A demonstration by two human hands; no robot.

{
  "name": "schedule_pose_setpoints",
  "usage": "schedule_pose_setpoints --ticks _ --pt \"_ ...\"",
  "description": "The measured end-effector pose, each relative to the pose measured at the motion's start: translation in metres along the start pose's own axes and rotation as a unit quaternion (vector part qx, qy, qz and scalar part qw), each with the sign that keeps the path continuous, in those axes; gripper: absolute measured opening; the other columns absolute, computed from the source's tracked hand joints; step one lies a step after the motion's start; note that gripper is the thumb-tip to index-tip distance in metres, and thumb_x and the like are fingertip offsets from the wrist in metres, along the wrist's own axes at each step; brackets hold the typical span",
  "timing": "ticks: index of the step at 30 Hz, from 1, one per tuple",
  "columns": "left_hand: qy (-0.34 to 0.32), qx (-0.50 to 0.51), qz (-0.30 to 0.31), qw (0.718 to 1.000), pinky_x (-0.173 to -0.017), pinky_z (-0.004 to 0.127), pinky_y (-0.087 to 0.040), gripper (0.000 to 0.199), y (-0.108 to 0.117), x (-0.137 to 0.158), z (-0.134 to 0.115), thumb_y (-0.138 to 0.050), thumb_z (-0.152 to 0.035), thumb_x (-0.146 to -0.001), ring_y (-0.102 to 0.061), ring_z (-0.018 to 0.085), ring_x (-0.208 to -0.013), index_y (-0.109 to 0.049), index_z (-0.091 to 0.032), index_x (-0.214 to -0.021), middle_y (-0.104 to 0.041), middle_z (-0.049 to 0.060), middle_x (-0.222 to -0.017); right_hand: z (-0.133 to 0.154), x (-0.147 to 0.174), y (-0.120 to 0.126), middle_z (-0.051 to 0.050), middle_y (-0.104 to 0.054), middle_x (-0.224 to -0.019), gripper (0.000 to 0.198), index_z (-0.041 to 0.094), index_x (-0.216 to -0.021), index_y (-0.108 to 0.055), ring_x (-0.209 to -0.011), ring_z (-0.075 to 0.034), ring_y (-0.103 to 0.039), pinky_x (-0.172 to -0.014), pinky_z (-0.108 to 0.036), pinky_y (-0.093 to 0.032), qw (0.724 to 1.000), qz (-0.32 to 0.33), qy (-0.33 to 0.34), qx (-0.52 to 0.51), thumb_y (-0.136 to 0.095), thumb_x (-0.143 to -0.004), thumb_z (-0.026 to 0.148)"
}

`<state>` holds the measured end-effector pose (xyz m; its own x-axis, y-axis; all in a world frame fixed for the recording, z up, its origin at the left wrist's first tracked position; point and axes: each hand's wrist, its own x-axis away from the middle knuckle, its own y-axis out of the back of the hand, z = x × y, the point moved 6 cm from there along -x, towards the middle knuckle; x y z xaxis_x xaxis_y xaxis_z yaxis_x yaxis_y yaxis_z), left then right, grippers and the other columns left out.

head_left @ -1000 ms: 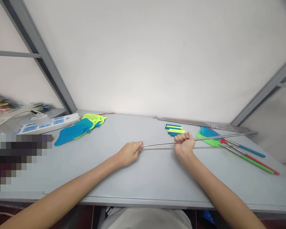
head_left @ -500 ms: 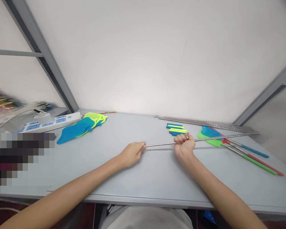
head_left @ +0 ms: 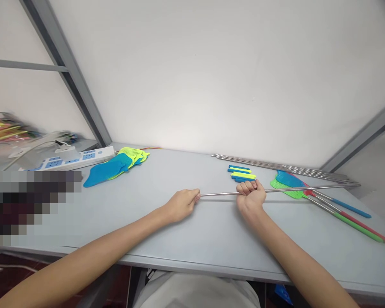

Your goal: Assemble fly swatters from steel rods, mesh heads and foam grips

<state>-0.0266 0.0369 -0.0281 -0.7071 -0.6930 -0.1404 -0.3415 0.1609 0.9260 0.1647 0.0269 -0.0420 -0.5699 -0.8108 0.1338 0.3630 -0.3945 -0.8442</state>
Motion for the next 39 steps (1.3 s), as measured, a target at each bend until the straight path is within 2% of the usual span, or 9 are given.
schedule_pose_setpoints --ticks 8,19,25,39 --pt "0.004 0.009 0.001 1.000 -0.052 0.021 -0.032 0.018 0.000 0.000 -0.001 -0.026 -0.014 -0.078 -0.042 0.011 -0.052 -0.037 -0.019 -0.065 -0.045 -0.002 -0.057 -0.001 0.000 0.001 0.009 -0.013 -0.038 0.028 0.018 -0.052 -0.020 -0.031 -0.005 -0.011 -0.032 -0.020 -0.012 1.000 0.002 0.000 0.007 -0.026 -0.079 0.023" --pt "0.011 0.013 -0.005 1.000 -0.049 0.022 -0.030 0.022 0.001 0.000 0.000 -0.024 -0.019 -0.081 -0.039 0.011 -0.048 -0.037 -0.019 -0.063 -0.042 -0.002 -0.053 -0.003 0.002 0.001 0.009 -0.012 -0.039 0.028 0.018 -0.053 -0.020 -0.031 -0.005 -0.011 -0.032 -0.019 -0.012 1.000 -0.004 -0.005 0.007 -0.026 -0.079 0.023" --pt "0.005 0.017 0.005 1.000 -0.053 0.022 -0.032 0.018 -0.003 0.002 -0.002 -0.026 -0.016 -0.078 -0.043 0.012 -0.053 -0.038 -0.019 -0.065 -0.046 -0.002 -0.057 -0.007 0.006 0.001 0.009 -0.011 -0.039 0.028 0.018 -0.052 -0.018 -0.031 -0.005 -0.012 -0.032 -0.019 -0.012 1.000 -0.004 -0.013 0.010 -0.027 -0.078 0.022" --pt "0.000 0.021 -0.002 1.000 -0.052 0.021 -0.031 0.020 -0.003 0.002 -0.002 -0.024 -0.018 -0.080 -0.041 0.011 -0.051 -0.036 -0.019 -0.064 -0.044 -0.002 -0.056 -0.013 0.009 0.004 0.009 -0.015 -0.039 0.027 0.017 -0.053 -0.021 -0.031 -0.004 -0.014 -0.033 -0.018 -0.014 1.000 -0.014 -0.024 -0.009 -0.029 -0.078 0.022"
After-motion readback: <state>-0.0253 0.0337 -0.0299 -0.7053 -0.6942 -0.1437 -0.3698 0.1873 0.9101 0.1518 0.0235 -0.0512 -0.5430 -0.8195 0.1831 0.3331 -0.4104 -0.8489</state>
